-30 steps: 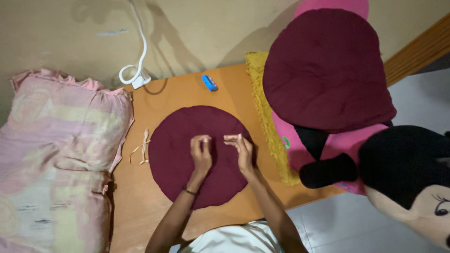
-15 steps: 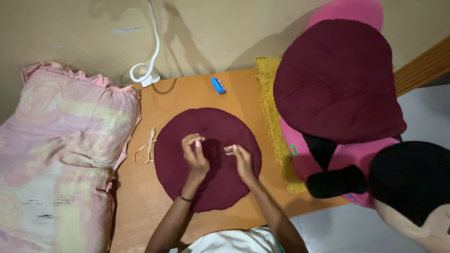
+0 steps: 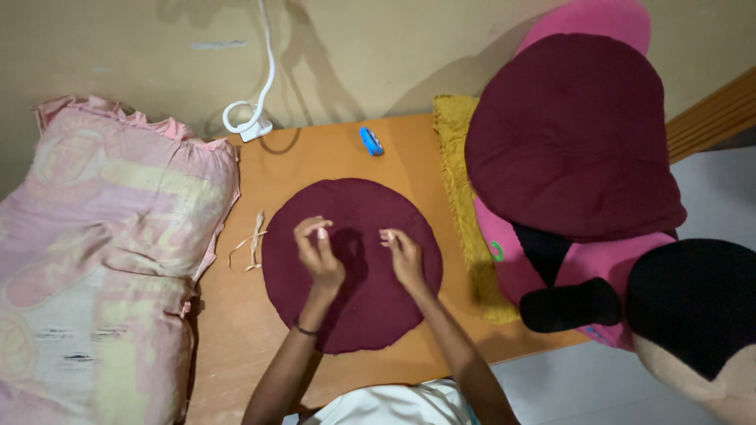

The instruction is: The person inspects a burgundy round cushion on a wooden surface, using their hands to touch the fabric and pick off small pieces of lint.

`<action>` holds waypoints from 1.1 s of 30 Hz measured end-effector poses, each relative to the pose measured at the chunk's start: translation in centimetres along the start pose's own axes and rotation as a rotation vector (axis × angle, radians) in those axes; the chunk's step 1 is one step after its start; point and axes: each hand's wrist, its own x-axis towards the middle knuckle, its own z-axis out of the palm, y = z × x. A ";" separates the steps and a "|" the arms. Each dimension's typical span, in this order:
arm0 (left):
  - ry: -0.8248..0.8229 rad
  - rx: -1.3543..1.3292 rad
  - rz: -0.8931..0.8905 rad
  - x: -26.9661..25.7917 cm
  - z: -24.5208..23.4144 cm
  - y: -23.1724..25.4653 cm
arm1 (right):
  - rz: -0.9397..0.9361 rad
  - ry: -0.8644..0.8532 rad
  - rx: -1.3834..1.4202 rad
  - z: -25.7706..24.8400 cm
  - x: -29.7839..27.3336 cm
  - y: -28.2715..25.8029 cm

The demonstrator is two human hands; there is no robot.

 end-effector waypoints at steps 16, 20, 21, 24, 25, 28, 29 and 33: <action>-0.168 0.239 -0.070 -3.3 -1.6 -4.0 | -0.206 0.003 0.274 -2.8 -0.7 -6.8; -0.079 0.151 0.017 -1.2 -0.9 -1.8 | -0.023 0.028 0.096 -2.0 0.9 -3.2; -0.060 0.134 0.043 -1.2 -0.6 -1.8 | 0.046 0.031 0.054 -1.9 0.9 -2.4; -0.093 0.116 0.097 -2.1 0.8 -3.1 | 0.099 0.028 0.173 -2.1 0.7 -2.2; -0.188 0.157 0.110 -2.7 1.2 -3.6 | 0.047 0.032 0.233 -2.2 0.8 -2.7; -0.349 0.252 0.092 -4.9 1.0 -3.8 | -0.087 0.012 0.368 -2.7 -0.6 -5.2; -0.313 0.262 0.062 -4.9 1.1 -3.6 | -0.131 -0.011 0.383 -3.1 -0.9 -5.8; -0.227 0.186 0.032 -2.6 1.5 -1.5 | -0.237 -0.071 0.275 -1.5 -0.2 -4.5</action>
